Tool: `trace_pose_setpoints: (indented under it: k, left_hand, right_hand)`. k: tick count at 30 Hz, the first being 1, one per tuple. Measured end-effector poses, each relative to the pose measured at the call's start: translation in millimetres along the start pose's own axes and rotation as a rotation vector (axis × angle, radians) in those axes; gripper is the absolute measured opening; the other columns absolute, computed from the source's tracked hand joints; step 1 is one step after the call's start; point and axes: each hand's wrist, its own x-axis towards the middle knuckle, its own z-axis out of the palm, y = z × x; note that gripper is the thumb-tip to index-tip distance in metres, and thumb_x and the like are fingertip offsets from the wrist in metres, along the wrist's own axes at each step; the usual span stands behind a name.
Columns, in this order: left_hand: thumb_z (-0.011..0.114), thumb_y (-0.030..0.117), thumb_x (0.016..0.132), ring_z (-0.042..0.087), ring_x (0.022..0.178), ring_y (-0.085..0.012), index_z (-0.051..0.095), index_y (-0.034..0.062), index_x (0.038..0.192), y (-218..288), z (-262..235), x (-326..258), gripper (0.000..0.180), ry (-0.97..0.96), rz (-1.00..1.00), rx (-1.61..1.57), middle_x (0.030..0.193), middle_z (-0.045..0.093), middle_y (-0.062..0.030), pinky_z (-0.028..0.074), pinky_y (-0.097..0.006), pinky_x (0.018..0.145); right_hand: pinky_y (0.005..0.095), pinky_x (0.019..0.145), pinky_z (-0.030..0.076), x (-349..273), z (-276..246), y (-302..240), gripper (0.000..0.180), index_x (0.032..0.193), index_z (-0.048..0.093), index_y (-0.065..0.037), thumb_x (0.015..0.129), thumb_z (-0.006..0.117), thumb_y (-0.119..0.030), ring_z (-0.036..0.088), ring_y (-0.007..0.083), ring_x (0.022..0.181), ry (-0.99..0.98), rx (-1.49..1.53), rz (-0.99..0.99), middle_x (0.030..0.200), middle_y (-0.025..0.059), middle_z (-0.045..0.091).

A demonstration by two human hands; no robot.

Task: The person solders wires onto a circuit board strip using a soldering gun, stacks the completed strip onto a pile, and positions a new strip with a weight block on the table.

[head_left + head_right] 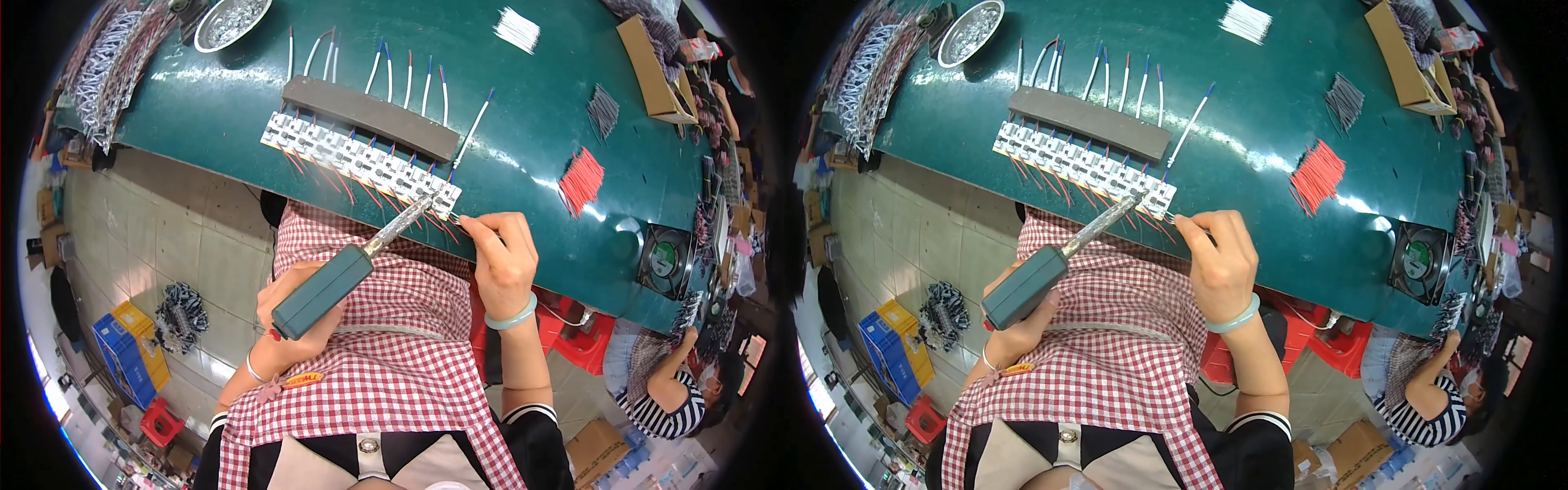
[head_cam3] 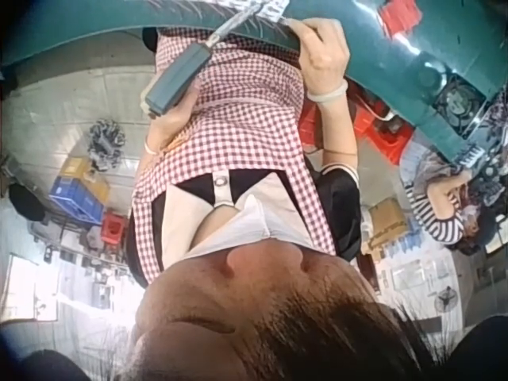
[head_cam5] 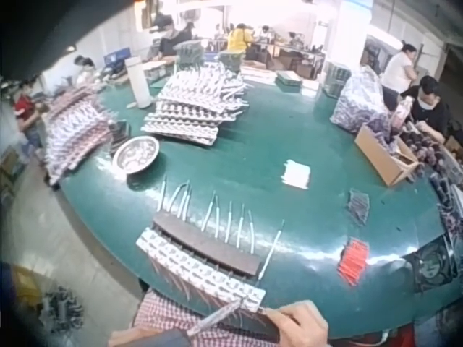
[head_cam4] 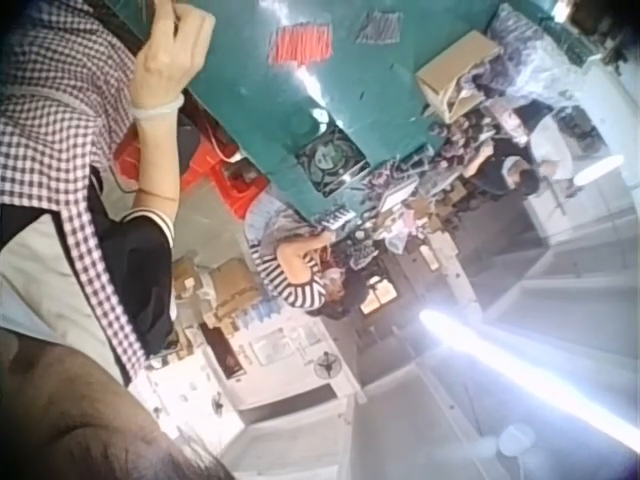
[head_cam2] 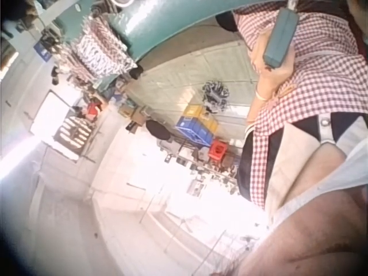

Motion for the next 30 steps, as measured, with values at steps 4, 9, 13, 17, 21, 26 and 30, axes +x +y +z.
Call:
trace_pose_setpoints:
  k: [4, 9, 13, 17, 21, 26, 30]
  left_hand:
    - [0.073, -0.007, 0.063, 0.07, 0.074, -0.03, 0.068, -0.0065, 0.084, 0, -3, -3, 0.022, -0.001, -0.053, -0.007, 0.086, 0.068, -0.0171, 0.057, -0.033, 0.064]
    - [0.073, -0.001, 0.075, 0.064, 0.076, -0.022, 0.069, -0.0056, 0.1, -4, -4, -9, 0.026, 0.0, -0.066, -0.053, 0.09, 0.067, -0.0133, 0.05, -0.031, 0.069]
    - [0.073, -0.001, 0.076, 0.064, 0.077, -0.0216, 0.069, -0.0055, 0.101, -4, -6, -10, 0.027, 0.004, -0.043, -0.035, 0.091, 0.067, -0.0128, 0.05, -0.031, 0.07]
    - [0.074, -0.003, 0.071, 0.068, 0.077, -0.0247, 0.069, -0.0051, 0.095, -1, -7, -11, 0.025, 0.029, -0.084, -0.014, 0.091, 0.069, -0.0147, 0.054, -0.031, 0.067]
    - [0.076, -0.006, 0.067, 0.071, 0.076, -0.0282, 0.069, -0.005, 0.089, 0, -6, -9, 0.023, 0.019, -0.131, -0.005, 0.09, 0.07, -0.0159, 0.057, -0.032, 0.065]
    - [0.075, -0.003, 0.071, 0.068, 0.076, -0.0242, 0.07, -0.0041, 0.094, 0, -8, -9, 0.023, 0.002, -0.105, -0.01, 0.09, 0.069, -0.0143, 0.054, -0.032, 0.068]
    - [0.076, -0.006, 0.068, 0.071, 0.077, -0.0278, 0.069, -0.0045, 0.09, -2, -5, -9, 0.023, 0.007, -0.125, -0.031, 0.092, 0.07, -0.0152, 0.057, -0.033, 0.069]
  right_hand:
    - [0.0365, 0.064, 0.049, -1, -20, -3, 0.029, 0.091, 0.073, -0.002, 0.064, 0.07, 0.008, 0.059, 0.0266, 0.077, 0.038, -0.06, -0.004, 0.08, 0.0089, 0.061]
    - [0.0347, 0.063, 0.048, 9, -18, -7, 0.031, 0.092, 0.074, -0.003, 0.063, 0.072, 0.009, 0.058, 0.0255, 0.076, 0.106, 0.002, -0.018, 0.078, 0.008, 0.062]
    - [0.034, 0.061, 0.047, 15, 7, 0, 0.024, 0.089, 0.074, -0.003, 0.068, 0.075, 0.009, 0.058, 0.0246, 0.073, 0.105, 0.144, -0.017, 0.075, 0.0069, 0.061]
    - [0.0341, 0.059, 0.046, 16, 18, 3, 0.02, 0.086, 0.072, -0.004, 0.07, 0.077, 0.008, 0.058, 0.0232, 0.07, 0.078, 0.229, 0.043, 0.072, 0.007, 0.059]
    - [0.0342, 0.059, 0.046, 18, 21, 5, 0.02, 0.086, 0.072, -0.004, 0.071, 0.077, 0.008, 0.058, 0.0234, 0.07, 0.056, 0.258, 0.066, 0.072, 0.0071, 0.059]
    - [0.0345, 0.059, 0.046, 22, 17, 6, 0.02, 0.086, 0.073, -0.005, 0.071, 0.076, 0.009, 0.058, 0.0234, 0.069, 0.02, 0.278, 0.078, 0.072, 0.0066, 0.059]
    - [0.0344, 0.06, 0.046, 25, 16, 8, 0.021, 0.084, 0.073, -0.005, 0.068, 0.075, 0.009, 0.058, 0.0232, 0.07, -0.008, 0.275, 0.059, 0.072, 0.0062, 0.059]
